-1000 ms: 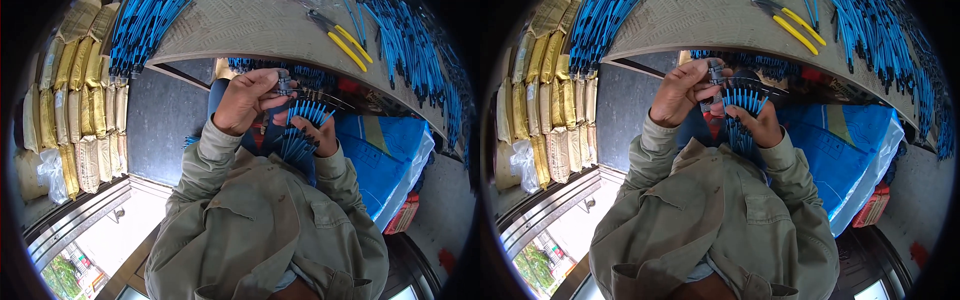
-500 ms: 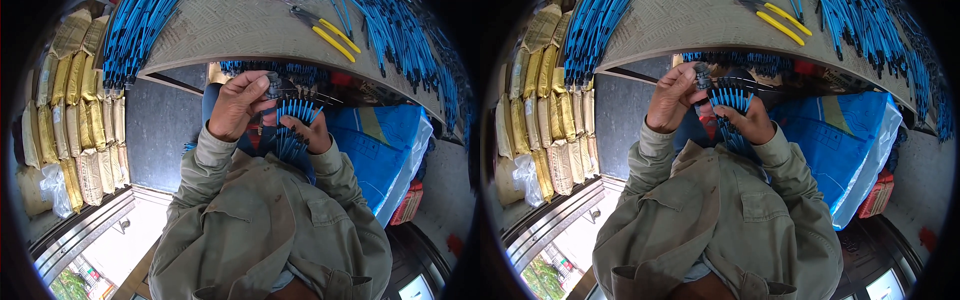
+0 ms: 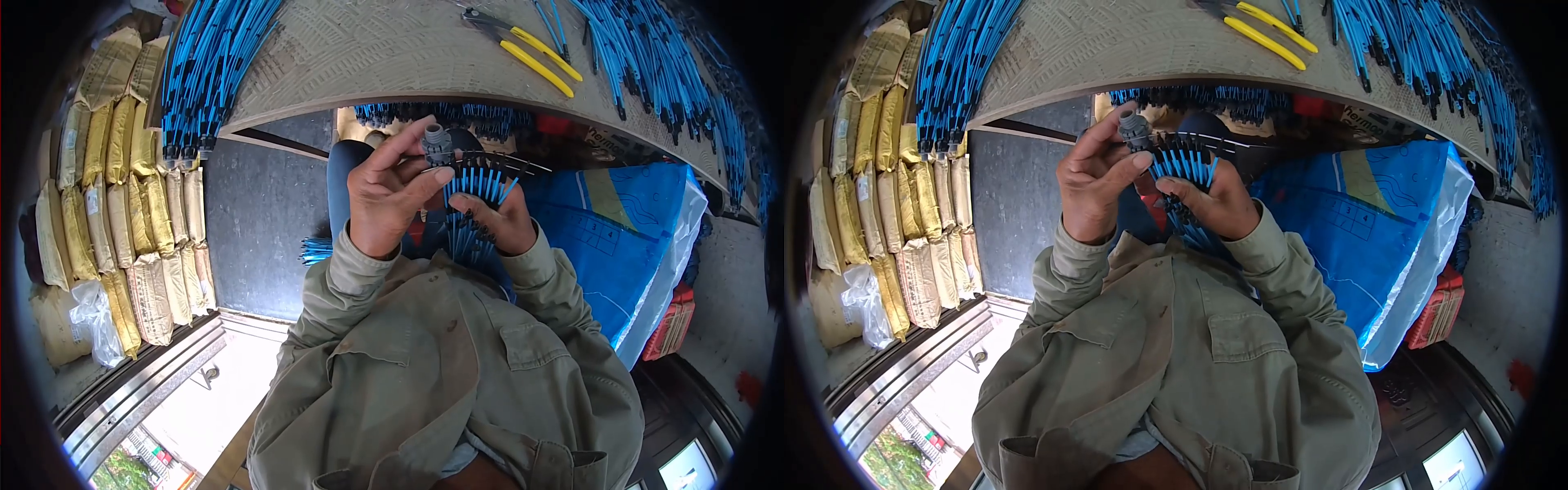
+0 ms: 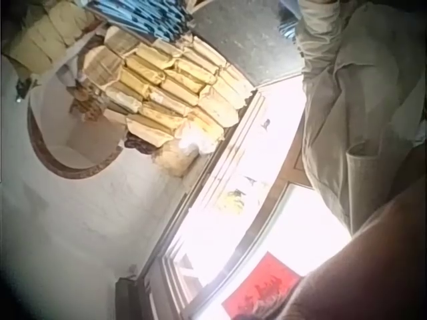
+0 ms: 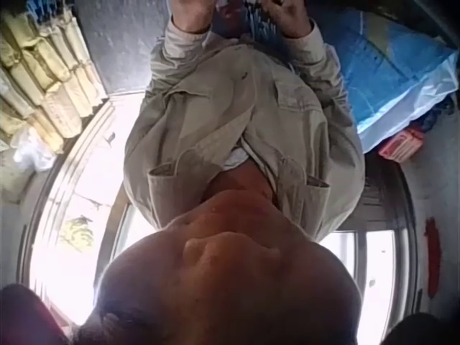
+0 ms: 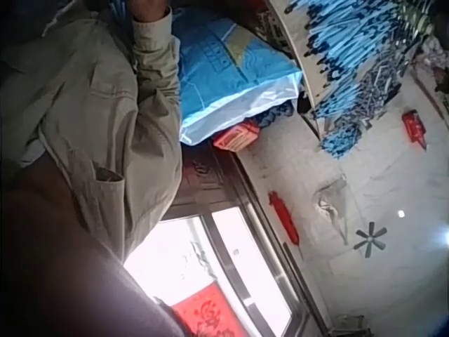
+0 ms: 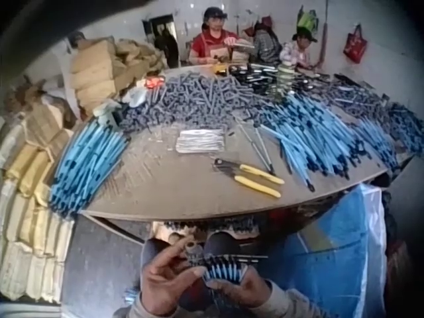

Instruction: The person assembles bundles of wires into a cylindrical mechanical housing using pliers.

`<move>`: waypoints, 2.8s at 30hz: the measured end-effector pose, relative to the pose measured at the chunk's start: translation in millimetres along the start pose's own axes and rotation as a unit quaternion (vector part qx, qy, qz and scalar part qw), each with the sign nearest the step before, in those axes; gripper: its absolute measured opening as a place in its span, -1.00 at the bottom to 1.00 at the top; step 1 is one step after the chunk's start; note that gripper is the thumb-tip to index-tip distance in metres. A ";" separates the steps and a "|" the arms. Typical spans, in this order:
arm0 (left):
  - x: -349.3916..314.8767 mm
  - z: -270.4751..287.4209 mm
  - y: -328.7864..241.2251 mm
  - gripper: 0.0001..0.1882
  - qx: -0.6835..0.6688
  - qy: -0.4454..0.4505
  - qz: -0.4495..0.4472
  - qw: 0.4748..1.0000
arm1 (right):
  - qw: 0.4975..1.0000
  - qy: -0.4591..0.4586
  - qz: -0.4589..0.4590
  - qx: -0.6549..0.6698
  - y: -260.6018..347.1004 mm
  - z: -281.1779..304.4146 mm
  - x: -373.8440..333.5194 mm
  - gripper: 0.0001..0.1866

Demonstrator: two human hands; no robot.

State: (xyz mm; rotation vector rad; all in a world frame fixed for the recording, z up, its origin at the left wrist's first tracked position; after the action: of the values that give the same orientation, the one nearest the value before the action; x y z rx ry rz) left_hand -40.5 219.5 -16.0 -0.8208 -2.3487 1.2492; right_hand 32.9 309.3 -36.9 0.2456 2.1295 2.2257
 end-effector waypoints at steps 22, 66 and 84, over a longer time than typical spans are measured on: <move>-3.9 -10.7 -2.9 -0.61 0.034 -0.001 -0.035 0.999 | 0.993 -0.041 -0.043 0.102 -4.1 4.9 0.1 -0.81; -6.3 13.2 -2.6 -0.62 0.026 -0.009 -0.038 0.999 | 0.999 -0.012 0.037 0.024 10.8 1.4 14.0 -0.65; -9.7 -4.9 -15.6 -0.58 0.003 0.082 -0.010 0.997 | 0.983 0.035 0.121 0.137 29.0 -3.6 13.5 -0.72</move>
State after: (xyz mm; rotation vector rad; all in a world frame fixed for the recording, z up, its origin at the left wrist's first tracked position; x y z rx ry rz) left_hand -35.4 209.5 -0.7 -0.8613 -2.2168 1.1338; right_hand 21.1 306.3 -7.1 0.4692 2.5681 2.0748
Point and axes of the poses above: each hand's wrist, its own x-axis towards the middle knuckle, its own z-axis out of the back of the hand, y = z × x, the point moved 9 cm from there along x, towards the middle knuckle, and after that the axes turned 9 degrees about -x, right-handed, at the moved point
